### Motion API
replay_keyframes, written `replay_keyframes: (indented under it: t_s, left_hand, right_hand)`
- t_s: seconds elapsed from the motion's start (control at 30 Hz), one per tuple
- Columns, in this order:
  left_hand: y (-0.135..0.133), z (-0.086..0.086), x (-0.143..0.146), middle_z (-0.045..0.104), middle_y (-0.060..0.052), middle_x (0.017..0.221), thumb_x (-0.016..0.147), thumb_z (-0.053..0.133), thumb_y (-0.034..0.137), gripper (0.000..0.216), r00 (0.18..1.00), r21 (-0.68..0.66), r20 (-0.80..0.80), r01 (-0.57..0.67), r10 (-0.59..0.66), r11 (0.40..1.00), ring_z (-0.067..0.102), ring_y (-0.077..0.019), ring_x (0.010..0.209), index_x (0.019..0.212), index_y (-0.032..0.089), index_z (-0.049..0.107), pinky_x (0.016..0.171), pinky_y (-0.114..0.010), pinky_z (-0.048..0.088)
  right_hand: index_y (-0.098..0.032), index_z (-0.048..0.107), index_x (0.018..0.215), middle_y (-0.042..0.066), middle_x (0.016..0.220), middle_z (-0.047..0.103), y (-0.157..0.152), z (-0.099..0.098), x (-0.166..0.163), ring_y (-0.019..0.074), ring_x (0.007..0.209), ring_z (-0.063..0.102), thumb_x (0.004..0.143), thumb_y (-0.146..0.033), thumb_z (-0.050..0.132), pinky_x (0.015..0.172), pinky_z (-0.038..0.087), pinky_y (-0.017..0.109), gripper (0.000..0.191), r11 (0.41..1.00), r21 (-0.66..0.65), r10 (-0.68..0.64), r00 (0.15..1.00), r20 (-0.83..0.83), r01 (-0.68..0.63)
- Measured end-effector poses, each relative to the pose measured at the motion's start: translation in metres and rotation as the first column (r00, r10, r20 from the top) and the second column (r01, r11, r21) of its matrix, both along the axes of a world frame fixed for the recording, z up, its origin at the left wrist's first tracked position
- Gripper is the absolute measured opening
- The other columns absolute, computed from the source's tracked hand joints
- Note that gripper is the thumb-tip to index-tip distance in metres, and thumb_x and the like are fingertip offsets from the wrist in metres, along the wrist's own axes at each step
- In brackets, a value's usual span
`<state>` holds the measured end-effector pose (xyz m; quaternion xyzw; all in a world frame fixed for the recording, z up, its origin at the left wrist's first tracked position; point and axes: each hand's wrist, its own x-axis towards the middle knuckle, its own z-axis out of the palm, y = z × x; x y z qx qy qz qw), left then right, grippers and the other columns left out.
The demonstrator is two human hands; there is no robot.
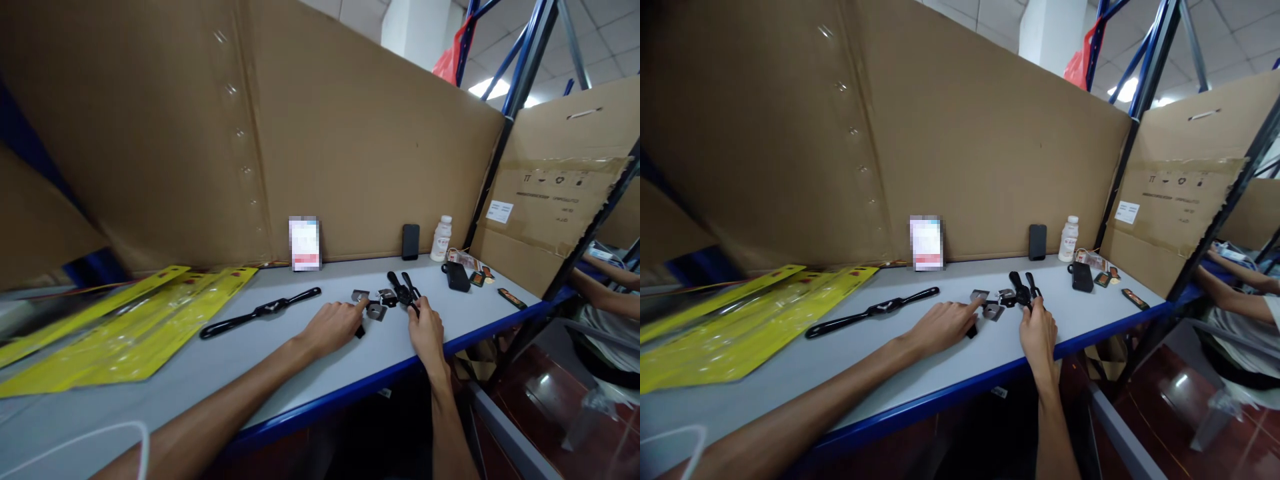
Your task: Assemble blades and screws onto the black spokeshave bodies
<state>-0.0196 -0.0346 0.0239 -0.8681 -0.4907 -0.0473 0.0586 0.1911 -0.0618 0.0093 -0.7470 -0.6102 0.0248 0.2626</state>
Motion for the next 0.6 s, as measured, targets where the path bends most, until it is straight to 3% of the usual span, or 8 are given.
replay_keyframes:
  t_s: [0.1, 0.27, 0.6]
  left_hand:
    - [0.0006, -0.0006, -0.0009, 0.075, -0.014, 0.095, 0.096, 0.035, 0.018, 0.047, 1.000, 0.006, 0.002, 0.031, -0.031, 0.999, 0.069, -0.0243, 0.073, 0.141, 0.021, 0.046, 0.064, -0.032, 0.042]
    - [-0.0005, 0.0009, -0.0002, 0.075, -0.015, 0.096, 0.096, 0.034, 0.019, 0.039, 1.000, -0.014, -0.015, 0.008, -0.008, 1.000, 0.067, -0.0231, 0.071, 0.127, 0.018, 0.057, 0.062, -0.031, 0.039]
    - [0.0009, -0.0021, -0.0024, 0.074, -0.014, 0.093, 0.097, 0.035, 0.020, 0.035, 1.000, -0.002, -0.005, 0.020, -0.020, 1.000, 0.067, -0.0231, 0.070, 0.120, 0.017, 0.061, 0.062, -0.031, 0.037]
  right_hand:
    - [-0.019, 0.053, 0.121, 0.011, 0.105, 0.073, -0.0002, 0.0008, -0.0042, 0.0234, 0.099, 0.070, 0.101, -0.024, 0.042, 0.074, 0.042, 0.029, 0.024, 0.998, -0.069, -0.007, 0.998, 0.063, 0.011]
    - [-0.016, 0.051, 0.126, 0.014, 0.105, 0.073, 0.0000, 0.0045, -0.0071, 0.0247, 0.100, 0.070, 0.101, -0.020, 0.041, 0.077, 0.045, 0.031, 0.028, 0.993, -0.119, 0.004, 0.996, 0.087, 0.006]
    - [-0.023, 0.065, 0.121, 0.008, 0.117, 0.071, 0.0004, -0.0023, -0.0018, 0.0247, 0.108, 0.067, 0.096, -0.032, 0.056, 0.085, 0.047, 0.031, 0.028, 0.995, -0.031, 0.099, 0.994, 0.044, -0.097]
